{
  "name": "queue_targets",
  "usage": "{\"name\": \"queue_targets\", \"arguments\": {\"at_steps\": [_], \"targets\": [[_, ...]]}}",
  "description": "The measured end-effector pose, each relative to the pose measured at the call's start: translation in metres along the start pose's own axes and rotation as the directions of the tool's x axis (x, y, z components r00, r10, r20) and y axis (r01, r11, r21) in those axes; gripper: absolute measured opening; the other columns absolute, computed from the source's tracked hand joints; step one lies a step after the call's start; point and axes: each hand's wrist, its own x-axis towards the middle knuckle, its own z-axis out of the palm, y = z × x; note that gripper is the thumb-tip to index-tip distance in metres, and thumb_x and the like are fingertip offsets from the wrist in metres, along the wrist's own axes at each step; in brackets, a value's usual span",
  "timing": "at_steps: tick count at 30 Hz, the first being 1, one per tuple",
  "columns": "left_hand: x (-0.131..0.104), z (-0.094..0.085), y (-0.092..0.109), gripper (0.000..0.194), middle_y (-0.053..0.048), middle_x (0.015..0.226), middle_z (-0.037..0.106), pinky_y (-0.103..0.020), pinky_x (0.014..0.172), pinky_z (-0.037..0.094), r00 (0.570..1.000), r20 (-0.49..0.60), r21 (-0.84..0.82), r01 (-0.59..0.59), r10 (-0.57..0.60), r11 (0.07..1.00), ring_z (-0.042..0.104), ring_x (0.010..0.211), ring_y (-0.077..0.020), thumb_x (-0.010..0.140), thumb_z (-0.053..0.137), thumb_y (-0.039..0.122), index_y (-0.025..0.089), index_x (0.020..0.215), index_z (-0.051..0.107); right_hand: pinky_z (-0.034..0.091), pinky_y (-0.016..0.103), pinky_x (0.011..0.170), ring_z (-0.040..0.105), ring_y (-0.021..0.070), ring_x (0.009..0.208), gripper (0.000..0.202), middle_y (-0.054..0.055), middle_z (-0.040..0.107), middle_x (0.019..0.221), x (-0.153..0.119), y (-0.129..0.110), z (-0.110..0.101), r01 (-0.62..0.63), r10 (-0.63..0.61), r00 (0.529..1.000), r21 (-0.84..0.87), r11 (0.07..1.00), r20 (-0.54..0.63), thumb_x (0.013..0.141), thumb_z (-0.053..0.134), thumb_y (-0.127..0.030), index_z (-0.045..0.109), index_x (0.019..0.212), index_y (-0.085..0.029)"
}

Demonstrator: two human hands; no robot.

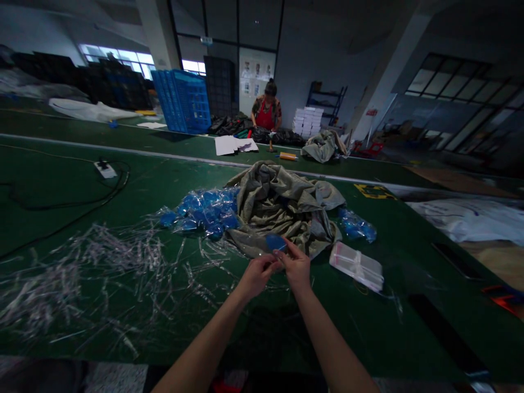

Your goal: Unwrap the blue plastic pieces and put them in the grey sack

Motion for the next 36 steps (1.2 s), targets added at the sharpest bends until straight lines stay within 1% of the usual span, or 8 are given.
{"name": "queue_targets", "arguments": {"at_steps": [6, 10, 13, 15, 18, 22, 29, 36], "targets": [[-0.010, -0.043, -0.013, 0.050, -0.002, 0.086, 0.066, -0.026, 0.067, 0.046, 0.972, 0.203, 0.234, 0.069, -0.118, 0.970, 0.059, 0.075, -0.0170, 0.068, 0.070, 0.044, 0.019, 0.111, 0.065, 0.052, 0.039, 0.088, 0.064, 0.0212, 0.095, 0.044, 0.005, 0.064, 0.107, 0.010, -0.022, -0.025, 0.040, -0.048, 0.996, 0.104, 0.994, 0.078, 0.066, 0.076, -0.032, 0.068, 0.108, -0.022], [-0.006, -0.082, -0.015, 0.034, -0.010, 0.122, 0.061, -0.036, 0.099, 0.039, 0.993, -0.095, 0.418, 0.103, -0.070, 0.903, 0.055, 0.113, -0.0244, 0.083, 0.053, 0.037, 0.018, 0.107, 0.069, 0.054, 0.036, 0.085, 0.064, 0.0188, 0.091, 0.043, 0.005, 0.059, 0.111, 0.020, -0.052, -0.051, 0.082, -0.096, 0.961, 0.064, 0.995, 0.259, 0.063, 0.079, -0.030, 0.069, 0.104, -0.024], [0.003, -0.095, -0.008, 0.036, -0.013, 0.107, 0.068, -0.038, 0.096, 0.042, 0.944, -0.303, 0.548, 0.282, -0.127, 0.788, 0.062, 0.102, -0.0253, 0.089, 0.045, 0.034, 0.016, 0.111, 0.067, 0.053, 0.037, 0.088, 0.064, 0.0195, 0.095, 0.043, 0.005, 0.057, 0.114, 0.027, -0.072, -0.061, 0.089, -0.099, 0.888, 0.043, 0.995, 0.449, 0.064, 0.079, -0.029, 0.069, 0.105, -0.025], [0.007, -0.096, -0.002, 0.042, -0.012, 0.105, 0.069, -0.036, 0.091, 0.045, 0.937, -0.340, 0.590, 0.276, -0.077, 0.758, 0.064, 0.094, -0.0231, 0.085, 0.050, 0.025, 0.016, 0.126, 0.057, 0.052, 0.038, 0.089, 0.064, 0.0206, 0.097, 0.043, 0.005, 0.058, 0.115, 0.032, -0.081, -0.062, 0.102, -0.088, 0.826, 0.004, 0.995, 0.558, 0.066, 0.078, -0.030, 0.068, 0.108, -0.026], [0.010, -0.089, 0.009, 0.059, -0.013, 0.127, 0.057, -0.032, 0.095, 0.044, 0.970, -0.214, 0.619, 0.041, 0.118, 0.784, 0.058, 0.108, -0.0218, 0.073, 0.058, 0.010, 0.016, 0.131, 0.052, 0.054, 0.037, 0.085, 0.065, 0.0209, 0.094, 0.043, 0.006, 0.061, 0.112, 0.039, -0.088, -0.059, 0.143, -0.066, 0.764, -0.068, 0.987, 0.642, 0.066, 0.077, -0.032, 0.068, 0.108, -0.025], [0.013, -0.081, 0.019, 0.029, -0.009, 0.110, 0.067, -0.033, 0.093, 0.046, 0.987, -0.094, 0.415, -0.078, 0.129, 0.906, 0.061, 0.101, -0.0203, 0.081, 0.051, 0.018, 0.017, 0.104, 0.069, 0.055, 0.035, 0.081, 0.065, 0.0208, 0.093, 0.043, 0.006, 0.062, 0.110, 0.045, -0.095, -0.055, 0.147, -0.023, 0.701, -0.113, 0.983, 0.712, 0.066, 0.076, -0.030, 0.069, 0.107, -0.024], [0.012, -0.078, 0.028, 0.036, -0.009, 0.102, 0.071, -0.033, 0.089, 0.047, 0.995, 0.079, -0.207, -0.043, 0.060, 0.977, 0.065, 0.095, -0.0208, 0.084, 0.053, 0.041, 0.013, 0.101, 0.068, 0.051, 0.038, 0.087, 0.061, 0.0190, 0.096, 0.039, 0.004, 0.057, 0.113, 0.050, -0.111, -0.048, 0.176, 0.070, 0.535, -0.193, 0.965, 0.842, 0.070, 0.072, -0.025, 0.068, 0.109, -0.026], [0.010, -0.063, 0.038, 0.032, -0.006, 0.090, 0.071, -0.030, 0.079, 0.049, 0.999, 0.007, -0.263, -0.044, 0.047, 0.964, 0.064, 0.084, -0.0187, 0.074, 0.068, 0.039, 0.013, 0.092, 0.070, 0.051, 0.039, 0.089, 0.059, 0.0210, 0.104, 0.034, 0.003, 0.062, 0.110, 0.054, -0.122, -0.035, 0.366, -0.031, 0.583, -0.229, 0.902, 0.812, 0.067, 0.075, -0.022, 0.072, 0.100, -0.029]]}}
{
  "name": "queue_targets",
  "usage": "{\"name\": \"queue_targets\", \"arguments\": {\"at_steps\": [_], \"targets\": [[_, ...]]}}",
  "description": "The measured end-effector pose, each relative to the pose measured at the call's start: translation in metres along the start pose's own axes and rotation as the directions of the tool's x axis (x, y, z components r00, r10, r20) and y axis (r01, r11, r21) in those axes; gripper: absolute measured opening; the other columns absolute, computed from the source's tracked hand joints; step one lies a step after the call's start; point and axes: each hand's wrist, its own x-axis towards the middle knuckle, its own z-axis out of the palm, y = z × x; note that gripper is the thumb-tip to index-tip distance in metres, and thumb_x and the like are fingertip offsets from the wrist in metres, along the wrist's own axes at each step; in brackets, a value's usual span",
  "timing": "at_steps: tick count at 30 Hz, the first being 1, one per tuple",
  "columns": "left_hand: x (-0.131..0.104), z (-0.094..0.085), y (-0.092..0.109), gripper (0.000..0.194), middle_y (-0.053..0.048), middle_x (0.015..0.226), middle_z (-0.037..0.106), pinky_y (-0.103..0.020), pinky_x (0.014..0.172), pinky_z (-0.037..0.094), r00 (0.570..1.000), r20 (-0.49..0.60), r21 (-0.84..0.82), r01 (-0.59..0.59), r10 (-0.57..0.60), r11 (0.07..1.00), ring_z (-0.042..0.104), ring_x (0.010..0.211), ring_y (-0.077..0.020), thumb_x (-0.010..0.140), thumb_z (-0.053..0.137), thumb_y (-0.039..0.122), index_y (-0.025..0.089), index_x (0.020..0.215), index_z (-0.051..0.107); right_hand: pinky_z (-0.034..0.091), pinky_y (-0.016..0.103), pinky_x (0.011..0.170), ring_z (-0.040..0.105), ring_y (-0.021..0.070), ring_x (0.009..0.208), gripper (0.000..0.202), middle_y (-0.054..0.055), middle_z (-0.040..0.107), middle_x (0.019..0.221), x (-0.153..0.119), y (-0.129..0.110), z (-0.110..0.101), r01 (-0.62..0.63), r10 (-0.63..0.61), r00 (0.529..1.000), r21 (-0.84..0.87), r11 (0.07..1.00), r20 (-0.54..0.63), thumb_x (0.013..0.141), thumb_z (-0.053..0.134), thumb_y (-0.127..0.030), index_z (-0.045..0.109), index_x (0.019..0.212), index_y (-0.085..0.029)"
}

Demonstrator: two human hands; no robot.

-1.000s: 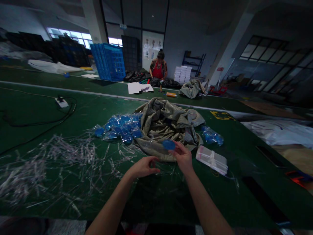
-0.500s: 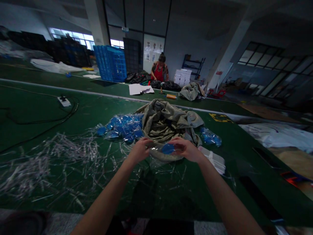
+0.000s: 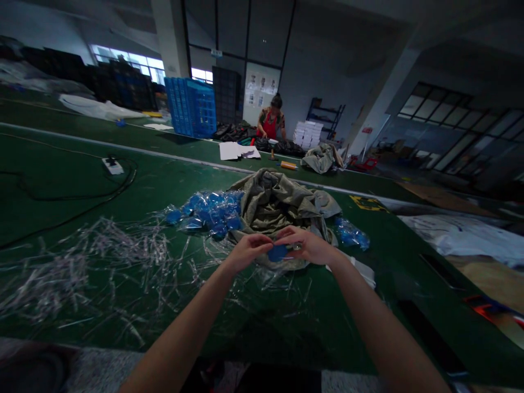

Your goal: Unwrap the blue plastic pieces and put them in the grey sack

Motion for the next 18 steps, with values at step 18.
{"name": "queue_targets", "arguments": {"at_steps": [18], "targets": [[-0.008, 0.025, -0.001, 0.030, -0.004, 0.086, 0.072, -0.024, 0.057, 0.051, 0.942, -0.331, -0.324, -0.062, -0.052, 0.944, 0.066, 0.075, -0.0178, 0.073, 0.069, 0.044, 0.017, 0.086, 0.061, 0.047, 0.038, 0.093, 0.057, 0.0227, 0.111, 0.036, 0.004, 0.062, 0.119, -0.004, -0.007, -0.012, 0.016, -0.011, 0.996, 0.050, 0.999, -0.088, 0.074, 0.073, -0.034, 0.069, 0.109, -0.030]]}}
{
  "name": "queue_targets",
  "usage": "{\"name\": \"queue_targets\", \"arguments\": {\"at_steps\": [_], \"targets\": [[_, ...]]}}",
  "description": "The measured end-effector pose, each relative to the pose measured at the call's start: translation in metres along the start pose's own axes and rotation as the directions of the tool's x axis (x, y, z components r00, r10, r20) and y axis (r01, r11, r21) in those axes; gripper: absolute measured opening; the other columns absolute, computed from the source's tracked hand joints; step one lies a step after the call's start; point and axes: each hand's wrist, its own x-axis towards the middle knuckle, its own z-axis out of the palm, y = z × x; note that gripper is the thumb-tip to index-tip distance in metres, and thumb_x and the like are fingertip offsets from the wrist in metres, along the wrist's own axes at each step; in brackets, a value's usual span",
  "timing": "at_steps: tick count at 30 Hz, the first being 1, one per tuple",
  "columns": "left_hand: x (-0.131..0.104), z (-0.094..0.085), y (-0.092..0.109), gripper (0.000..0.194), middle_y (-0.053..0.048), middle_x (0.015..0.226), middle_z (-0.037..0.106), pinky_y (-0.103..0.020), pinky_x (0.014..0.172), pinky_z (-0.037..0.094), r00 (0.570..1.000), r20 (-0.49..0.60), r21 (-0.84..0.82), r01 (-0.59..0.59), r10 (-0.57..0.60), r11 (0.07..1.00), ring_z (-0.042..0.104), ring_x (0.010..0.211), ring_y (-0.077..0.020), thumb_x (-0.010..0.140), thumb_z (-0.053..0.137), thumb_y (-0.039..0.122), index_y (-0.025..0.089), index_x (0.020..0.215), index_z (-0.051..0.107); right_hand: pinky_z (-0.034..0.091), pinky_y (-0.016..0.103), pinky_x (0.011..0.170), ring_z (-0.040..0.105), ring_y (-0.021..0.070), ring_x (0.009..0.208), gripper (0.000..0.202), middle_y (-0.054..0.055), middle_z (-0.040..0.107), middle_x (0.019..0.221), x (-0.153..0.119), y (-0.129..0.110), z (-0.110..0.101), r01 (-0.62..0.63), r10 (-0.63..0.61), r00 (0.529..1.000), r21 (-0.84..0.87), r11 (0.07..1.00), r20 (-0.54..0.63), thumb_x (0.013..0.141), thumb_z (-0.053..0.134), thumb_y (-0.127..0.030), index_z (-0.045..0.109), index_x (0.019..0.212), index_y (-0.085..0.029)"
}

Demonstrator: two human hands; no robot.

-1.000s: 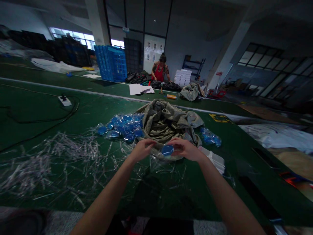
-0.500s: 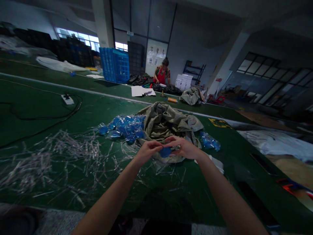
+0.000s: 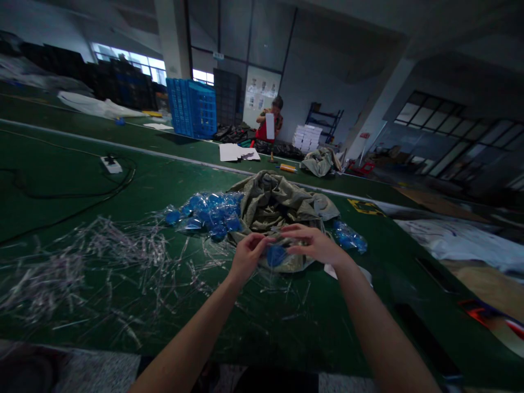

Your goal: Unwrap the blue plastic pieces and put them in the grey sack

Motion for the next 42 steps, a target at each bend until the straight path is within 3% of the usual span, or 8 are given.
{"name": "queue_targets", "arguments": {"at_steps": [3, 5, 9, 13, 20, 27, 34, 42], "targets": [[-0.002, 0.000, 0.001, 0.031, -0.006, 0.094, 0.072, -0.024, 0.056, 0.052, 0.998, -0.068, -0.059, 0.009, -0.013, 0.998, 0.068, 0.083, -0.0204, 0.073, 0.069, 0.044, 0.018, 0.087, 0.059, 0.051, 0.035, 0.084, 0.063, 0.0197, 0.095, 0.025, 0.005, 0.067, 0.104, -0.013, 0.006, 0.012, -0.050, 0.114, 0.925, 0.180, 0.982, -0.362, 0.076, 0.069, -0.036, 0.070, 0.098, -0.024], [-0.002, 0.000, 0.001, 0.031, -0.008, 0.096, 0.072, -0.025, 0.057, 0.053, 0.996, -0.088, -0.075, -0.001, -0.006, 0.997, 0.068, 0.086, -0.0219, 0.074, 0.068, 0.044, 0.017, 0.087, 0.059, 0.052, 0.034, 0.079, 0.065, 0.0184, 0.083, 0.025, 0.003, 0.069, 0.089, -0.020, 0.014, 0.030, -0.077, 0.196, 0.872, 0.270, 0.960, -0.448, 0.071, 0.074, -0.036, 0.068, 0.091, -0.021], [-0.001, -0.001, 0.000, 0.031, -0.010, 0.099, 0.071, -0.028, 0.059, 0.055, 0.995, -0.095, -0.082, -0.018, 0.011, 0.996, 0.068, 0.088, -0.0236, 0.074, 0.068, 0.043, 0.017, 0.088, 0.059, 0.053, 0.034, 0.077, 0.065, 0.0192, 0.079, 0.027, 0.004, 0.069, 0.083, -0.027, 0.026, 0.066, -0.104, 0.284, 0.818, 0.357, 0.928, -0.500, 0.069, 0.075, -0.040, 0.066, 0.083, -0.019], [-0.002, 0.000, 0.002, 0.032, -0.009, 0.097, 0.072, -0.029, 0.061, 0.056, 0.992, -0.122, -0.091, -0.012, 0.000, 0.996, 0.068, 0.089, -0.0243, 0.073, 0.069, 0.043, 0.017, 0.087, 0.059, 0.052, 0.033, 0.078, 0.064, 0.0190, 0.081, 0.025, 0.003, 0.067, 0.086, -0.027, 0.027, 0.081, -0.057, 0.259, 0.805, 0.365, 0.929, -0.534, 0.067, 0.076, -0.038, 0.066, 0.081, -0.020], [-0.002, -0.001, 0.005, 0.033, -0.010, 0.098, 0.072, -0.029, 0.059, 0.056, 0.991, -0.133, -0.109, -0.010, -0.005, 0.994, 0.068, 0.090, -0.0253, 0.071, 0.070, 0.043, 0.016, 0.087, 0.058, 0.051, 0.029, 0.072, 0.060, 0.0171, 0.078, 0.015, 0.003, 0.063, 0.081, -0.019, 0.030, 0.085, 0.024, 0.146, 0.800, 0.275, 0.961, -0.582, 0.075, 0.070, -0.033, 0.065, 0.072, -0.020], [-0.001, -0.006, 0.002, 0.032, -0.009, 0.098, 0.072, -0.026, 0.058, 0.054, 0.990, -0.141, -0.116, -0.019, 0.003, 0.993, 0.068, 0.089, -0.0235, 0.072, 0.069, 0.044, 0.018, 0.088, 0.058, 0.051, 0.030, 0.074, 0.060, 0.0176, 0.080, 0.019, 0.003, 0.062, 0.086, -0.016, 0.032, 0.090, 0.002, 0.204, 0.802, 0.345, 0.939, -0.561, 0.068, 0.076, -0.033, 0.065, 0.076, -0.020], [0.000, -0.010, -0.001, 0.032, -0.009, 0.100, 0.072, -0.029, 0.060, 0.055, 0.994, -0.111, -0.114, -0.008, -0.005, 0.993, 0.068, 0.090, -0.0247, 0.073, 0.069, 0.044, 0.018, 0.088, 0.059, 0.048, 0.028, 0.072, 0.059, 0.0165, 0.080, 0.013, 0.002, 0.061, 0.083, -0.016, 0.030, 0.091, 0.020, 0.145, 0.810, 0.275, 0.961, -0.568, 0.079, 0.067, -0.032, 0.063, 0.077, -0.019], [0.010, -0.019, -0.004, 0.020, -0.009, 0.116, 0.067, -0.039, 0.097, 0.043, 0.980, -0.102, 0.093, -0.163, 0.172, 0.982, 0.061, 0.106, -0.0246, 0.075, 0.067, 0.036, 0.017, 0.078, 0.070, 0.045, 0.032, 0.078, 0.057, 0.0193, 0.087, 0.012, 0.004, 0.060, 0.089, -0.019, 0.014, 0.090, -0.031, 0.036, 0.756, 0.020, 0.999, -0.654, 0.084, 0.060, -0.030, 0.062, 0.078, -0.021]]}}
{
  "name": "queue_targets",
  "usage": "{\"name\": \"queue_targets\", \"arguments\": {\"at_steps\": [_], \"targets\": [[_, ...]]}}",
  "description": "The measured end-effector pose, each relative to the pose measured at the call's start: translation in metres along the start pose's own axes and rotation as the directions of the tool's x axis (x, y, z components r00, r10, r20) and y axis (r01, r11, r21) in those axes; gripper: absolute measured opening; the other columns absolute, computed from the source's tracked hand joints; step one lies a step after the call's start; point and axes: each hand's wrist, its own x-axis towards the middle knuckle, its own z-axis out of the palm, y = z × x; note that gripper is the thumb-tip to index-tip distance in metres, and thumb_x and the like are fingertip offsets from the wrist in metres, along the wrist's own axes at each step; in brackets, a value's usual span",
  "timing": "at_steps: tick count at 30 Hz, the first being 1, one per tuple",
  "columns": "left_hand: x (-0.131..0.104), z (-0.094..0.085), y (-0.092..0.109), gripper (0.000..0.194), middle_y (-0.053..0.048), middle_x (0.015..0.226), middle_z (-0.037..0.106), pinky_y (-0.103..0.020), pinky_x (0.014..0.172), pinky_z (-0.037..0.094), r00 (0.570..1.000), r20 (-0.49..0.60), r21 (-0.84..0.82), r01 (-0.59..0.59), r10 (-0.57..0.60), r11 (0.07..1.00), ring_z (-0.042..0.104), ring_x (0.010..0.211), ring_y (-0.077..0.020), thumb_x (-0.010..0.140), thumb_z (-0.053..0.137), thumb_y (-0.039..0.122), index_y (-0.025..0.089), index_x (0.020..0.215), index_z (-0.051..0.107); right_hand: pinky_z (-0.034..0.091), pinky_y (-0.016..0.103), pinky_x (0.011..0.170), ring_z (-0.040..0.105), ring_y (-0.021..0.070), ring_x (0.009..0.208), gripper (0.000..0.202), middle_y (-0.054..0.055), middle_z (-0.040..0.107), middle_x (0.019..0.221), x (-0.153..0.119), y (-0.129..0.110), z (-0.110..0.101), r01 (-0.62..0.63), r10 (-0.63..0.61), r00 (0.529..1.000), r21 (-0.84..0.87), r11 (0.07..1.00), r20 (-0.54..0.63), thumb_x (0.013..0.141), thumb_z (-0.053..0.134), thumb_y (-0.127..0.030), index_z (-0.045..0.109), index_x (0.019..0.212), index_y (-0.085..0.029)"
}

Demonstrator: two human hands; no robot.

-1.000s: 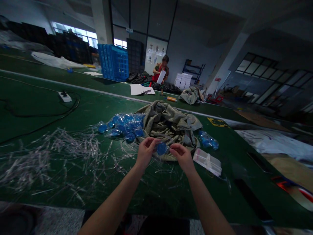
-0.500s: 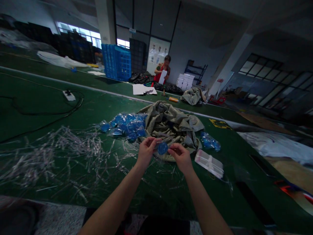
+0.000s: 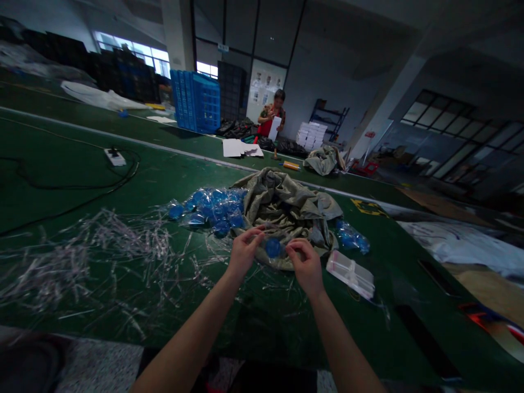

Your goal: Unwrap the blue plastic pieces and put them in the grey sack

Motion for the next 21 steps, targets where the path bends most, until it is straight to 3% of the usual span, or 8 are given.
{"name": "queue_targets", "arguments": {"at_steps": [9, 15, 21], "targets": [[-0.001, 0.001, -0.004, 0.013, -0.008, 0.116, 0.066, -0.042, 0.104, 0.035, 0.989, -0.024, 0.176, -0.136, 0.143, 0.975, 0.056, 0.113, -0.0246, 0.077, 0.064, 0.031, 0.020, 0.079, 0.072, 0.045, 0.033, 0.081, 0.057, 0.0190, 0.088, 0.008, 0.004, 0.060, 0.090, -0.006, 0.011, 0.000, 0.057, -0.059, 0.998, -0.112, 0.992, -0.010, 0.084, 0.061, -0.027, 0.064, 0.079, -0.022], [-0.003, 0.001, -0.013, 0.015, -0.008, 0.112, 0.068, -0.039, 0.100, 0.038, 0.990, 0.002, 0.171, -0.138, 0.140, 0.976, 0.058, 0.109, -0.0233, 0.078, 0.064, 0.032, 0.019, 0.079, 0.070, 0.045, 0.033, 0.082, 0.058, 0.0190, 0.088, 0.009, 0.004, 0.061, 0.090, -0.008, 0.014, 0.002, 0.066, -0.065, 0.998, -0.085, 0.994, 0.022, 0.085, 0.060, -0.027, 0.065, 0.079, -0.023], [-0.001, 0.001, -0.026, 0.020, -0.007, 0.096, 0.072, -0.034, 0.090, 0.046, 0.997, -0.067, 0.009, -0.030, 0.031, 0.999, 0.065, 0.093, -0.0201, 0.080, 0.062, 0.037, 0.017, 0.083, 0.064, 0.047, 0.033, 0.082, 0.059, 0.0193, 0.089, 0.012, 0.005, 0.061, 0.090, -0.009, 0.039, 0.003, -0.077, 0.079, 0.997, 0.089, 0.993, -0.019, 0.082, 0.062, -0.031, 0.063, 0.076, -0.021]]}}
